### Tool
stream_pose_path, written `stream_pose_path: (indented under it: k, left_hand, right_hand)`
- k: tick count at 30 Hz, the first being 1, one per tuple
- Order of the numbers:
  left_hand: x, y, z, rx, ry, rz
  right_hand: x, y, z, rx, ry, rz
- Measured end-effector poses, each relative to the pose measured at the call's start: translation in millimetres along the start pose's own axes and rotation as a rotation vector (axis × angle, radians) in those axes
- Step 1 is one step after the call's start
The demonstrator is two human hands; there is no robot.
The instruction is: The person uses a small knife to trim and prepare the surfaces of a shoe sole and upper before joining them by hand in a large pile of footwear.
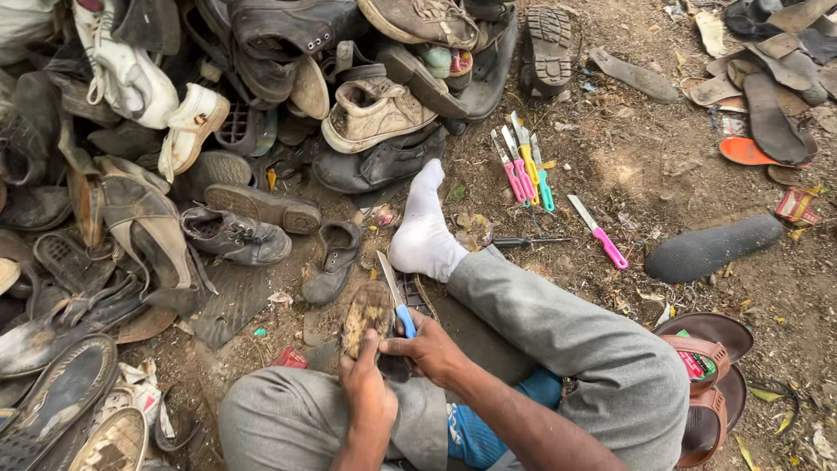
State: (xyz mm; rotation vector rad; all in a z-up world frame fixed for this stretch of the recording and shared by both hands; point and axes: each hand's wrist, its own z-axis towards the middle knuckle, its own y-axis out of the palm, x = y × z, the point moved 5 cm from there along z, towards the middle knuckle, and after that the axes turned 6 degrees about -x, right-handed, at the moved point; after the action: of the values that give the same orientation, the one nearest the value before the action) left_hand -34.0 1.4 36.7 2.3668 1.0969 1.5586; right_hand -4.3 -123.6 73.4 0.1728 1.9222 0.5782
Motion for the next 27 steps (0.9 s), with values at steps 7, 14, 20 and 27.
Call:
stream_pose_path:
  k: [7, 14, 20, 27]
  left_hand:
    - [-8.9, 16.5, -2.0, -0.363, 0.053, -0.044]
    - [3.9, 26.0, 36.0, -0.124, -0.058, 0.898]
    - [-46.8, 28.0, 42.3, -0.193, -0.247, 1.240]
    - [-28.8, -25.9, 19.8, -0.362, -0.367, 0.161]
  right_hand:
    - [-19.2, -80.7, 3.3, 0.361, 0.292, -0.223]
    - [-167.1, -284.4, -19.7, 0.825, -0.070, -0.161]
    - [-179.3, -268.7, -51.1, 0.520, -0.283, 0.156]
    - [-77.4, -138.0, -38.1, 0.406, -0.132, -0.786]
